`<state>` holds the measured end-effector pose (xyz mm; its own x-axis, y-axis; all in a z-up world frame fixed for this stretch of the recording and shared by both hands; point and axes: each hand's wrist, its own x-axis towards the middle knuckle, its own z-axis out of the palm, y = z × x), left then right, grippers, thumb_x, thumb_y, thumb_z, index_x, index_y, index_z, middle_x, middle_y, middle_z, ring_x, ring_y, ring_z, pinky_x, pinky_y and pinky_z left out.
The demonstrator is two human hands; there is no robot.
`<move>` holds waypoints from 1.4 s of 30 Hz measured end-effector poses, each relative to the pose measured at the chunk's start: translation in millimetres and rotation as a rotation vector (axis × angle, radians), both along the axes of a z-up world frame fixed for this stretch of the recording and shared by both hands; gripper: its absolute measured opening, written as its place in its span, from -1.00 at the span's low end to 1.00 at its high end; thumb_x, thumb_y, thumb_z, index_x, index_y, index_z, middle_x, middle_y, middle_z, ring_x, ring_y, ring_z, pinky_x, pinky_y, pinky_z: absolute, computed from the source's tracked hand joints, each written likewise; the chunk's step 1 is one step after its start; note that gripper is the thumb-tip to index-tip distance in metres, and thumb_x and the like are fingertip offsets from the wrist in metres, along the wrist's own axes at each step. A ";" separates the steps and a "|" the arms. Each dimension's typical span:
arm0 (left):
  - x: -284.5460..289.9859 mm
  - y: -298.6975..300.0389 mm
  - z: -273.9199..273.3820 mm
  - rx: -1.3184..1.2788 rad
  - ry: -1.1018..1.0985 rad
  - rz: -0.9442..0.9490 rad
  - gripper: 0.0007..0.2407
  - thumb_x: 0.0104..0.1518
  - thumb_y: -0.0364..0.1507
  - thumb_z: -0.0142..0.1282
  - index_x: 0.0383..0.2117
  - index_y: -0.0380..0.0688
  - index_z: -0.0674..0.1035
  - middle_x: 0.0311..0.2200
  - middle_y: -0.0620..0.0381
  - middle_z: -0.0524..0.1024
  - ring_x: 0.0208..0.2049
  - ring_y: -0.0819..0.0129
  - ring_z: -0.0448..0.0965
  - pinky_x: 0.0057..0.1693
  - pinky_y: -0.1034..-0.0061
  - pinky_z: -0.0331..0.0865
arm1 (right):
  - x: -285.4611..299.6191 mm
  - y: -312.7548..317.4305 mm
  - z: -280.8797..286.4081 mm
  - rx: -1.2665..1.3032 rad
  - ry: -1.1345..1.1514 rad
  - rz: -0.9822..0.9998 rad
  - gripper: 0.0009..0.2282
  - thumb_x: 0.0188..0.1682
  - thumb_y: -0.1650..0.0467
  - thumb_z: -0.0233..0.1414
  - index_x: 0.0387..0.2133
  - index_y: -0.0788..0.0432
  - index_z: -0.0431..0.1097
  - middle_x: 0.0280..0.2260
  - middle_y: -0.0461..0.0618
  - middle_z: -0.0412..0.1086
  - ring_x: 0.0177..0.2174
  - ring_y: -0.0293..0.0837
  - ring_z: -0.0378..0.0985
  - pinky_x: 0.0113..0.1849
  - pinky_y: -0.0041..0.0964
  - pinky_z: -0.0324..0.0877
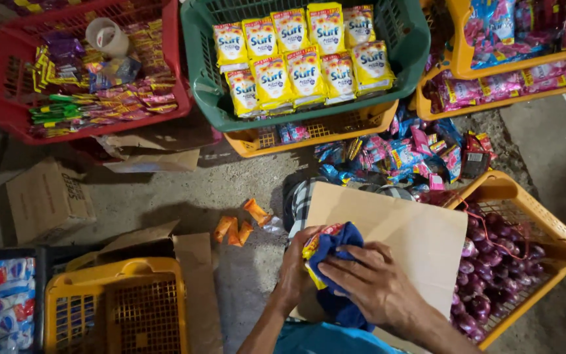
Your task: The recorder is using a cloth to wipe dust off individual detergent packets and snack bags in a storage area.
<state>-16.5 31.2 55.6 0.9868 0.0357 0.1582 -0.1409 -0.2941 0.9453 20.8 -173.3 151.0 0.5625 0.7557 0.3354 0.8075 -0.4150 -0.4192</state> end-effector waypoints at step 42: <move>26.8 -28.9 -93.0 -1.311 0.662 0.126 -0.41 0.32 0.11 -0.04 0.16 -0.20 0.48 -0.10 -0.01 0.57 -0.19 0.18 0.62 -0.02 0.22 0.49 | 39.7 6.0 -59.6 0.254 0.663 -0.256 -0.50 0.15 0.31 -0.15 0.37 0.13 -0.02 0.38 0.22 0.00 0.33 0.21 0.05 0.25 -0.02 0.00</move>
<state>10.3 2.4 -37.3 0.8443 -0.1169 -0.5229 0.3748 0.8262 0.4205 60.5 -167.3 91.5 0.8549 0.5187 0.0125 0.2444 -0.3813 -0.8916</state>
